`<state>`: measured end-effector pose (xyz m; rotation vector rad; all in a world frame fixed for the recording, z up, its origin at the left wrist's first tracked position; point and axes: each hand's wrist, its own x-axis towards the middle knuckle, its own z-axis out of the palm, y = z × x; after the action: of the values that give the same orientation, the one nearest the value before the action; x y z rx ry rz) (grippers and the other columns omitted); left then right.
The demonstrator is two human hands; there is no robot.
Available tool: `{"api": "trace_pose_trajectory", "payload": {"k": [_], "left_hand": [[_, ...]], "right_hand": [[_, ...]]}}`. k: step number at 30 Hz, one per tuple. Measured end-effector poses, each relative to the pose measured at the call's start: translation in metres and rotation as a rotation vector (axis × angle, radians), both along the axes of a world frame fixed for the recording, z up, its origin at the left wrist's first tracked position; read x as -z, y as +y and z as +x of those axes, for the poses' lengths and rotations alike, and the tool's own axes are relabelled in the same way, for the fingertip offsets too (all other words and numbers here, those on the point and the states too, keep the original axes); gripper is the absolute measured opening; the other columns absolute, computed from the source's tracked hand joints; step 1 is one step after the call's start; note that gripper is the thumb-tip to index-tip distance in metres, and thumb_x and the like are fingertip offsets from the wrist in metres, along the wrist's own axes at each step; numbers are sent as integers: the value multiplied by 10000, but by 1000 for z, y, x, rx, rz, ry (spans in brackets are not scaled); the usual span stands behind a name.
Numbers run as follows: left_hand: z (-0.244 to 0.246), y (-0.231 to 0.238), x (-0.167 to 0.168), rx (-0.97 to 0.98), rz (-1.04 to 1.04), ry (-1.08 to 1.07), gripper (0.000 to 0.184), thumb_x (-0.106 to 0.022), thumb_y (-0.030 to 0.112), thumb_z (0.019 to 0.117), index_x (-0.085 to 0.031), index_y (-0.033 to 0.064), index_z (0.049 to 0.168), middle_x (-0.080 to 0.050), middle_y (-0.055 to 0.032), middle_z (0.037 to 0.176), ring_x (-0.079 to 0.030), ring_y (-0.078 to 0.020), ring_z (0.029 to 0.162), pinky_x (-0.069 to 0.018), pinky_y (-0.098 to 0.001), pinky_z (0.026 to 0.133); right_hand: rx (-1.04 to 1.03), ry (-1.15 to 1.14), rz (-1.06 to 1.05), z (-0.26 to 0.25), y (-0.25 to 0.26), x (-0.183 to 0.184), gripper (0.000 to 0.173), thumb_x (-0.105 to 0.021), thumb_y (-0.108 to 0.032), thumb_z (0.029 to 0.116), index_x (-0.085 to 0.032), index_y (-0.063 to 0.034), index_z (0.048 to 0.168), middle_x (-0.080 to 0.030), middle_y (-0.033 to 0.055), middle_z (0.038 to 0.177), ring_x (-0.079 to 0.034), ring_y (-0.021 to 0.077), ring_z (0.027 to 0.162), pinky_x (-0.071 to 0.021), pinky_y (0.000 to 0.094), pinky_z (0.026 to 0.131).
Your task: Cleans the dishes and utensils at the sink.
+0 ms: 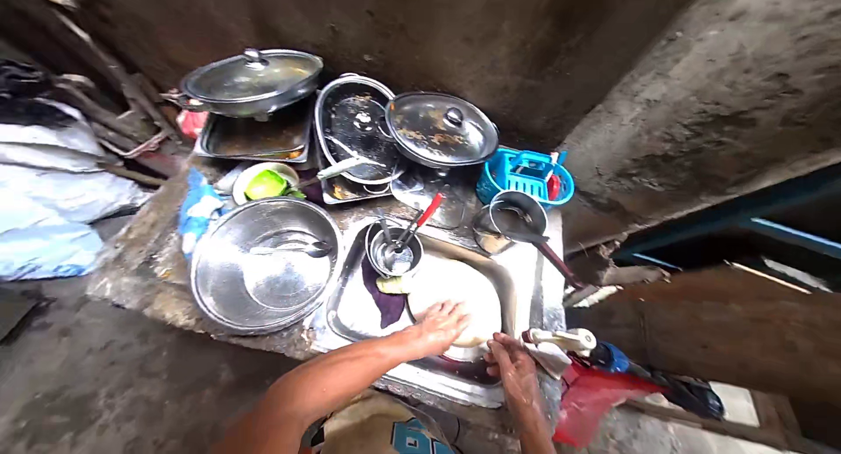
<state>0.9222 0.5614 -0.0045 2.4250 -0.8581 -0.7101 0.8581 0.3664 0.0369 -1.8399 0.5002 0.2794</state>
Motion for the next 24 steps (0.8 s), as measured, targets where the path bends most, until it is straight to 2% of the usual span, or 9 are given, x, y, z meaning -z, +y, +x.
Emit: {"api": "trace_pose_trajectory", "payload": {"k": [2, 4, 6, 8, 12, 18, 20, 23, 24], "left_hand": [[3, -1, -6, 46, 26, -14, 752, -751, 20, 853, -422, 38, 1529, -318, -250, 1624, -325, -490, 1471, -376, -635, 1124], [0, -3, -7, 58, 55, -73, 683, -714, 27, 887, -425, 17, 1506, -337, -255, 1611, -362, -508, 1442, -413, -635, 1092], [-6, -7, -5, 47, 69, -152, 557, -626, 18, 943, -447, 10, 1470, -350, -271, 1598, -375, -524, 1430, -424, -647, 1081], [-9, -10, -4, 10, 59, -201, 521, -602, 4, 949, -467, 10, 1452, -363, -261, 1595, -371, -503, 1443, -415, -640, 1090], [-11, -13, 4, -17, 17, -238, 546, -670, 26, 910, -504, 16, 1430, -413, -242, 1571, -397, -464, 1439, -431, -613, 1079], [-9, -17, 3, -25, 25, -212, 537, -673, 41, 909, -505, 14, 1418, -401, -242, 1577, -388, -467, 1442, -423, -617, 1084], [-7, -19, 1, -34, 7, -190, 585, -687, 61, 901, -492, 2, 1450, -380, -247, 1594, -368, -459, 1462, -376, -612, 1136], [-4, -24, -1, -22, -51, -236, 603, -690, 64, 884, -488, -26, 1445, -373, -273, 1589, -367, -435, 1476, -360, -570, 1168], [-3, -26, -1, -24, -71, -274, 588, -684, 58, 883, -499, -27, 1435, -384, -270, 1585, -379, -426, 1473, -369, -558, 1165]], "right_hand": [[6, 28, 31, 1, 0, 9, 300, -577, -130, 1022, -621, 41, 1264, -717, 164, 1057, -721, 202, 771, -613, 363, 646], [8, 43, 57, 2, 0, 17, 284, -574, -133, 1027, -624, 36, 1251, -724, 156, 1050, -726, 205, 774, -617, 366, 645], [17, 49, 72, 7, -1, 19, 266, -576, -132, 1030, -626, 28, 1236, -730, 149, 1020, -726, 204, 759, -616, 360, 636], [35, 42, 101, 13, -2, 18, 258, -573, -106, 1031, -615, 38, 1241, -722, 155, 1011, -722, 204, 749, -615, 351, 634], [22, 23, 103, 21, -3, 19, 265, -574, -95, 1028, -604, 46, 1250, -722, 152, 964, -710, 194, 718, -607, 349, 610], [28, 20, 145, 26, 1, 24, 232, -593, -83, 1017, -621, 38, 1212, -716, 158, 981, -712, 202, 741, -602, 346, 606], [48, 18, 150, 27, 0, 23, 237, -594, -92, 1021, -615, 31, 1223, -710, 157, 1000, -708, 202, 745, -602, 350, 610], [15, 0, 33, 21, -10, 8, 272, -609, -105, 1015, -625, 39, 1244, -710, 167, 1041, -709, 199, 754, -606, 358, 633], [-57, -16, -60, 15, -15, -1, 290, -605, -130, 1020, -637, 41, 1252, -714, 170, 1066, -713, 203, 795, -606, 368, 685]]}}
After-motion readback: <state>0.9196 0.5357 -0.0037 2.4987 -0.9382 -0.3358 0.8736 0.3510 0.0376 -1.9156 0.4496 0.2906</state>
